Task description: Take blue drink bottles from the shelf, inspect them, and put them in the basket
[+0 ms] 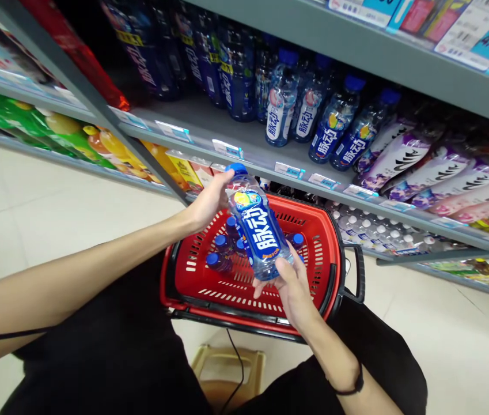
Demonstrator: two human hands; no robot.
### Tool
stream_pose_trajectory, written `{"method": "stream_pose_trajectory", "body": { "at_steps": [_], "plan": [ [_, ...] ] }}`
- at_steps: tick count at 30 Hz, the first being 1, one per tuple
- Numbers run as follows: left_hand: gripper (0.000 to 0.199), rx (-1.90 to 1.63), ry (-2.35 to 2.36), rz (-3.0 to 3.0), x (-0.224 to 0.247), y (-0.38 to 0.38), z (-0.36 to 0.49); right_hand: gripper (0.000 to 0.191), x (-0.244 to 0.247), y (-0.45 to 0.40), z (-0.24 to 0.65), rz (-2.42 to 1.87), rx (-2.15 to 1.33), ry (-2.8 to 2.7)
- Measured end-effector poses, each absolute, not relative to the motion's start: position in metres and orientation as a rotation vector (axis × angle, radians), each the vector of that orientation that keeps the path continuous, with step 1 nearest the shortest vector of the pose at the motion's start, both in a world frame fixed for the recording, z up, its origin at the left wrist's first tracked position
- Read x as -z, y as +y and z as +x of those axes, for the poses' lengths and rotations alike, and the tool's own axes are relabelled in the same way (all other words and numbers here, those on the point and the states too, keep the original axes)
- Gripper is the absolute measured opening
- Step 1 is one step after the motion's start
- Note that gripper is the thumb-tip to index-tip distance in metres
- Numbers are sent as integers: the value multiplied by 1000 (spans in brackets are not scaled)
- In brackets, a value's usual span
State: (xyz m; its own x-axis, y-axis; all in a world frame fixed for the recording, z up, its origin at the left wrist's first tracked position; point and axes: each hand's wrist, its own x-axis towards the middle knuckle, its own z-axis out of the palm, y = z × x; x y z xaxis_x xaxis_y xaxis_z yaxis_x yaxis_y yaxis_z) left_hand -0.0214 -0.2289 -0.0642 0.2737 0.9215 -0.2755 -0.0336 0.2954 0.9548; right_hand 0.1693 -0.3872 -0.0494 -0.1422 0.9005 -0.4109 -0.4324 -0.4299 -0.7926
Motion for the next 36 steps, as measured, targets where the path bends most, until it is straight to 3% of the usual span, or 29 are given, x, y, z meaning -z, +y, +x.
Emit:
{"method": "stream_pose_trajectory", "body": {
  "at_steps": [8,11,16,22,26,33,36],
  "plan": [
    [63,-779,1050,1076,61,-229,-33,83,60,-389,175,-1352,-1329,-1006],
    [74,-808,1029,1007,55,-232,-37,91,64,-386,185,-1438,-1031,-1244],
    [90,-891,1018,913,39,-237,-35,84,69,-382,198,-1403,-552,-1557],
    [88,-877,1020,925,32,-240,-32,88,68,-381,202,-1278,-315,-1813],
    [87,-825,978,922,29,-242,-32,86,69,-382,199,-1358,-381,-1704],
    [64,-905,891,914,32,-248,-25,86,65,-385,189,-1484,-1003,-1334],
    [63,-958,960,983,43,-246,-23,89,65,-380,190,-1474,-1172,-1355]
  ]
}}
